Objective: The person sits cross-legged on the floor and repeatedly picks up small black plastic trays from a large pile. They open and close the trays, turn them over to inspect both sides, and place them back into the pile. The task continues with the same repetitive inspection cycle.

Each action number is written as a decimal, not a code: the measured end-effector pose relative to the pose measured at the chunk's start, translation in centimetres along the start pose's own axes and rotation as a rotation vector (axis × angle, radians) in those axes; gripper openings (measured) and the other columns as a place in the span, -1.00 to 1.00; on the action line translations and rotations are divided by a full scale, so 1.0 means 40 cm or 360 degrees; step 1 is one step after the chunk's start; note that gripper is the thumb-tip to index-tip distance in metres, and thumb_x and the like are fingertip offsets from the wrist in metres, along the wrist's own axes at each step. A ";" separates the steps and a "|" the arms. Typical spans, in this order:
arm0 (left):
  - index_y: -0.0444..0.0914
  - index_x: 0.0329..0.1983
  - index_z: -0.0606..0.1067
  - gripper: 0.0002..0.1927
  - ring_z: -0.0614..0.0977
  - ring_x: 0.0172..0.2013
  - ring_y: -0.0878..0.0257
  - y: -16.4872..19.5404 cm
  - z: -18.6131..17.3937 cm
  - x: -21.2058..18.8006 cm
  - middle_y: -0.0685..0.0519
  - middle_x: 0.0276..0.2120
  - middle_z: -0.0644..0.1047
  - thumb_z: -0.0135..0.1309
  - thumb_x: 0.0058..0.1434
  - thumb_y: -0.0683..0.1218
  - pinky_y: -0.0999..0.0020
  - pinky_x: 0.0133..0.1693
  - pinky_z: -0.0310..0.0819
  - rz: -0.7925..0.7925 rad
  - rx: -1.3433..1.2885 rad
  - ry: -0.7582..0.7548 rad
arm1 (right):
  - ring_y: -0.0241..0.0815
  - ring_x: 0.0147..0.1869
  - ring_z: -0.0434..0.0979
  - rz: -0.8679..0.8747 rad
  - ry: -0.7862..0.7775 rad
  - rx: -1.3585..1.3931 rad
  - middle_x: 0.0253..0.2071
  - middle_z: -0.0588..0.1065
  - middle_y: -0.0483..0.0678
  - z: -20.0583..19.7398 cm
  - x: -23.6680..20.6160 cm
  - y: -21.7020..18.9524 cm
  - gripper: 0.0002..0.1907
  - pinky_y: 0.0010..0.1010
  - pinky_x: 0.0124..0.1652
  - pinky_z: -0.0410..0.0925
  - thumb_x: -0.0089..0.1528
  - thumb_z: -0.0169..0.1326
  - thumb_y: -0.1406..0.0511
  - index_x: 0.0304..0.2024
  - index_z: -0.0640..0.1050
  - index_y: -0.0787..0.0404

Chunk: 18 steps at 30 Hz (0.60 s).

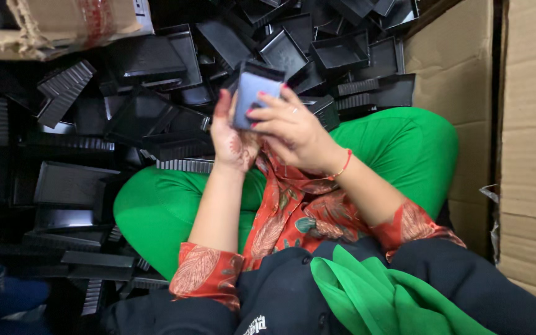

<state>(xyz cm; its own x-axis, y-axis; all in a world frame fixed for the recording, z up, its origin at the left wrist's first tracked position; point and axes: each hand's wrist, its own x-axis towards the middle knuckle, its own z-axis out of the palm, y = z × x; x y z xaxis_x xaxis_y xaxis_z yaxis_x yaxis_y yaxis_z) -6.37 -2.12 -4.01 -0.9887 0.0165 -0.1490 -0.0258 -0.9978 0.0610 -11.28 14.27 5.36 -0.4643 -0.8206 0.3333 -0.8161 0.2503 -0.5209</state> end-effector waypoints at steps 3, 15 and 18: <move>-0.40 0.23 0.38 -0.28 0.64 0.01 -0.01 0.004 0.024 -0.017 -0.19 0.04 0.55 0.02 0.30 0.28 0.11 0.10 0.57 -0.0161 -0.0125 -0.0053 | 0.03 0.50 0.42 -0.0083 -0.0066 0.0238 0.19 0.58 -0.05 -0.013 0.009 -0.011 -0.69 0.09 0.54 0.01 0.20 0.25 0.44 -0.01 0.59 0.17; -0.21 0.39 0.30 -0.39 0.67 -0.05 -0.08 -0.016 0.045 0.002 -0.22 0.11 0.54 0.01 0.33 0.11 0.02 -0.04 0.61 0.0412 0.0055 0.0057 | 0.31 0.11 0.56 0.0198 0.0283 -0.0563 0.09 0.53 0.31 -0.092 0.089 0.449 -0.48 -0.06 0.09 0.42 0.22 0.30 0.23 0.12 0.52 0.43; -0.26 0.40 0.32 -0.38 0.67 -0.09 -0.09 -0.026 0.035 0.006 -0.27 0.12 0.54 0.00 0.39 0.16 0.05 -0.02 0.63 0.0437 0.0060 0.0067 | 0.33 -0.09 0.57 0.0519 0.0255 -0.0969 -0.12 0.57 0.28 -0.122 0.073 0.574 -0.54 0.01 -0.10 0.44 0.29 0.27 0.09 -0.02 0.58 0.36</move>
<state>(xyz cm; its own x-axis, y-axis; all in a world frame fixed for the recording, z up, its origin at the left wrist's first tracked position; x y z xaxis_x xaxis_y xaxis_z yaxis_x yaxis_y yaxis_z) -6.78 -0.98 -2.72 -0.9525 -0.2574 -0.1626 0.2357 -0.9615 0.1413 -33.08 20.11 -1.80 -0.7246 -0.5809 0.3709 -0.6524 0.7516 -0.0975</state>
